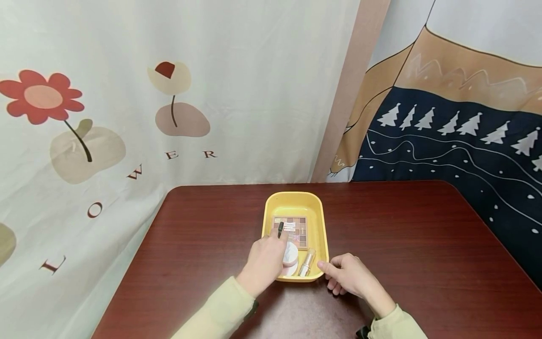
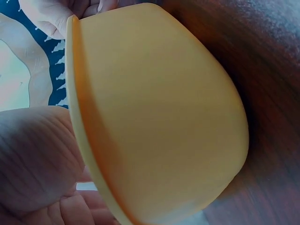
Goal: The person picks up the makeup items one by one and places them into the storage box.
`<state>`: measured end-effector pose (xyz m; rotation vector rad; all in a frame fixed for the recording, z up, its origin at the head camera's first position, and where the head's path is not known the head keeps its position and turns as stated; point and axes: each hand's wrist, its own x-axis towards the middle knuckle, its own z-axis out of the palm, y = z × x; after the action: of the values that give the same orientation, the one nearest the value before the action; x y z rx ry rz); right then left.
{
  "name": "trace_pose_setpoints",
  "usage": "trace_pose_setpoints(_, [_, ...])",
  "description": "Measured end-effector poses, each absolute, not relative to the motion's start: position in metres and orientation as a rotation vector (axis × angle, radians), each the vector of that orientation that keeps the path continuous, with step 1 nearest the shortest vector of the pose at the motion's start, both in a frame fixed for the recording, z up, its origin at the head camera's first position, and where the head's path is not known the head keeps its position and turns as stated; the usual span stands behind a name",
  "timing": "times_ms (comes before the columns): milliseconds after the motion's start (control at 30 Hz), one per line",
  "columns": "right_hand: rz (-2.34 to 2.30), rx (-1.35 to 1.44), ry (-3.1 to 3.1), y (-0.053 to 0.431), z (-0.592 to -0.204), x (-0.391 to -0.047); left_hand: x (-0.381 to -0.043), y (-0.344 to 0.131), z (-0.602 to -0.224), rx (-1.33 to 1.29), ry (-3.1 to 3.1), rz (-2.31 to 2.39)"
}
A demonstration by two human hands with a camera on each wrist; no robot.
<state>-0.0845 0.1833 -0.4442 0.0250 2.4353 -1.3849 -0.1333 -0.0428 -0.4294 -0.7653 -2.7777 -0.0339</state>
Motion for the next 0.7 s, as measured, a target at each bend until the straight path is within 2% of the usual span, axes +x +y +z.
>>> trace_pose_setpoints(700, [-1.379,0.034,2.447,0.182,-0.4436,-0.0843,-0.1302,-0.0494,-0.4299,-0.815,-2.75,-0.139])
